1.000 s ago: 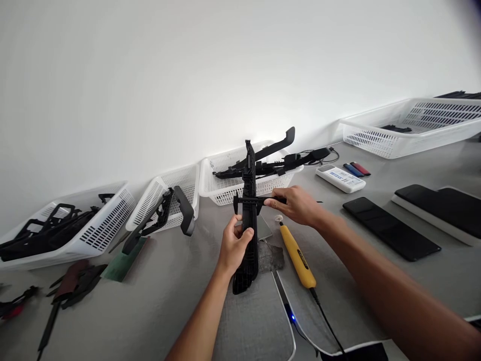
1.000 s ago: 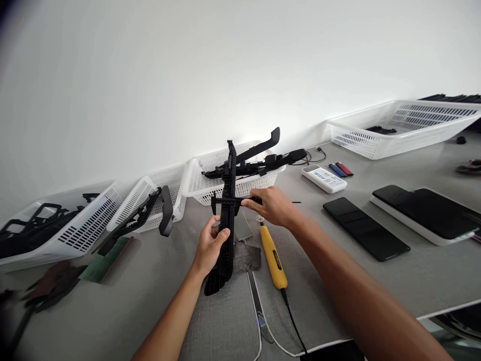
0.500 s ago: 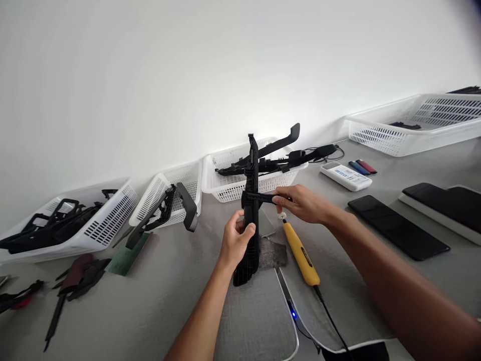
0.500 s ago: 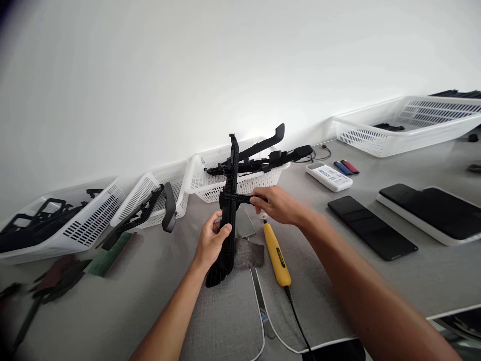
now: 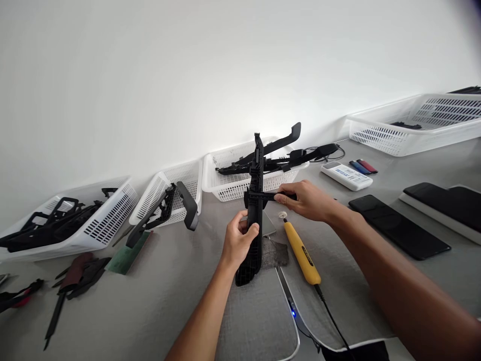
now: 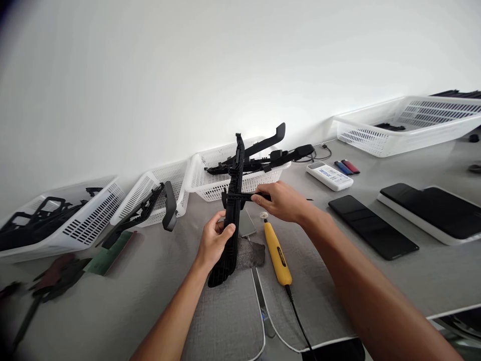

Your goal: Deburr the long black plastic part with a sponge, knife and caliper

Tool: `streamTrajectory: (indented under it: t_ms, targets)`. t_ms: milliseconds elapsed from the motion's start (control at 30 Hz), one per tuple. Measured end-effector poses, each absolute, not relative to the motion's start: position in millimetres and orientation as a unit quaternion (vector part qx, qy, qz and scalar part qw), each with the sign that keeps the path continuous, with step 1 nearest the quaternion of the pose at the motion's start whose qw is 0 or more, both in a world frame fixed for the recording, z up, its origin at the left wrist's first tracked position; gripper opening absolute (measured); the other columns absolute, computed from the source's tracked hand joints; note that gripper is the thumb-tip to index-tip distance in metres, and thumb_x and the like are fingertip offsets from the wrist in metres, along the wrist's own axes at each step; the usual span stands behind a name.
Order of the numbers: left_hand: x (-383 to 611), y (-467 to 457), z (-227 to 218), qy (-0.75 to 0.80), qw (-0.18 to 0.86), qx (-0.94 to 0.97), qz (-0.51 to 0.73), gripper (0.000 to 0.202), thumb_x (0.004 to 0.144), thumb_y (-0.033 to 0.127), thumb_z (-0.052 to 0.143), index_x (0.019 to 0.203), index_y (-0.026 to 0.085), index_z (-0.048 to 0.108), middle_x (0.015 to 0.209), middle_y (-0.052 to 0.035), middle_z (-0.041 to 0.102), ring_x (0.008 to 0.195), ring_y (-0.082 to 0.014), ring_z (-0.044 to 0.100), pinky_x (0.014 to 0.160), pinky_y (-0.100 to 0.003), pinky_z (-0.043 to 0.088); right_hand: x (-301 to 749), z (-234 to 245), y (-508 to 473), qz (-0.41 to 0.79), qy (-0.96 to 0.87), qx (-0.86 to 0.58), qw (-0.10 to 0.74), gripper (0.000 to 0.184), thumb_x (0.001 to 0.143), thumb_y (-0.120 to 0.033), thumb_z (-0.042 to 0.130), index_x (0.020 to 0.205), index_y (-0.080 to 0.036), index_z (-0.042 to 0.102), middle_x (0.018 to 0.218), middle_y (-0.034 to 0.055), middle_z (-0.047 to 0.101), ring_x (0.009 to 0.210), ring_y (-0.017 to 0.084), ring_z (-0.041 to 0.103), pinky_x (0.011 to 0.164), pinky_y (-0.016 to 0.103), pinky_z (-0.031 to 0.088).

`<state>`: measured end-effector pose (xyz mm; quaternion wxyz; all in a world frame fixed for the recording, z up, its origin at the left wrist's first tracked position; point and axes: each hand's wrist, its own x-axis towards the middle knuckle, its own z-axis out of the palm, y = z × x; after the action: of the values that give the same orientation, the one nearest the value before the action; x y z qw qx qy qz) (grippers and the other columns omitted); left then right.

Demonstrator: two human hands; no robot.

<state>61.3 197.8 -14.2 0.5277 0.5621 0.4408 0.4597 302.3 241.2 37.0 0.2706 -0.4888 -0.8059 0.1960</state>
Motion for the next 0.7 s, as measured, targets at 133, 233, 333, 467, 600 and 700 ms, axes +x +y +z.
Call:
streamTrajectory:
  t_ms: [133,233,333,467,600,700]
  targets:
    - [61.9,197.3,-15.5,0.44,0.533,0.55,0.469,0.04,0.08,0.046,0.083,0.104,0.019,0.067,0.068,0.0035,0.06,0.058,-0.0115,0.049,0.054,-0.021,0.037,301.5,39.2,239.7,0.204,-0.809,-0.482,0.269,0.037,0.102,-0.046,0.049,0.076,-0.021,0.061,0.064,0.0022,0.066,0.058,0.016,0.051,0.06,0.032,0.034]
    - [61.8,197.4,-15.3,0.442,0.533,0.549,0.468,0.04,0.079,0.046,0.083,0.103,0.019,0.067,0.066,0.0039,0.06,0.057,-0.0118,0.049,0.054,-0.021,0.038,300.5,40.4,239.1,0.215,-0.809,-0.477,0.269,0.038,0.101,-0.044,0.05,0.072,-0.022,0.058,0.063,0.0025,0.067,0.056,0.016,0.052,0.06,0.031,0.034]
    - [61.0,197.5,-14.6,0.445,0.53,0.553,0.464,0.04,0.08,0.046,0.083,0.104,0.02,0.067,0.067,0.0038,0.061,0.058,-0.0124,0.052,0.055,-0.022,0.04,300.2,41.2,239.0,0.216,-0.81,-0.47,0.277,0.038,0.101,-0.043,0.051,0.07,-0.022,0.058,0.064,0.0029,0.067,0.057,0.016,0.052,0.061,0.031,0.035]
    - [59.0,197.9,-16.2,0.444,0.528,0.562,0.457,0.038,0.082,0.046,0.081,0.102,0.021,0.063,0.066,0.0049,0.061,0.056,-0.0116,0.051,0.053,-0.021,0.039,300.8,41.7,239.1,0.221,-0.813,-0.46,0.28,0.038,0.101,-0.044,0.051,0.072,-0.021,0.058,0.066,0.0025,0.065,0.059,0.016,0.05,0.061,0.031,0.034]
    - [58.5,196.9,-18.0,0.417,0.572,0.536,0.46,0.038,0.082,0.042,0.08,0.102,0.023,0.055,0.067,0.006,0.062,0.054,-0.0108,0.05,0.052,-0.021,0.041,298.6,39.9,238.7,0.257,-0.806,-0.444,0.295,0.04,0.101,-0.047,0.05,0.071,-0.021,0.058,0.063,0.001,0.061,0.057,0.015,0.048,0.058,0.03,0.034]
    - [59.9,194.2,-13.1,0.348,0.616,0.518,0.48,0.045,0.08,0.034,0.078,0.116,0.022,0.053,0.097,-0.0033,0.074,0.072,-0.0151,0.065,0.064,-0.026,0.052,293.4,36.9,237.7,0.325,-0.796,-0.411,0.303,0.041,0.101,-0.047,0.052,0.071,-0.02,0.059,0.062,0.0004,0.061,0.056,0.014,0.049,0.057,0.028,0.036]
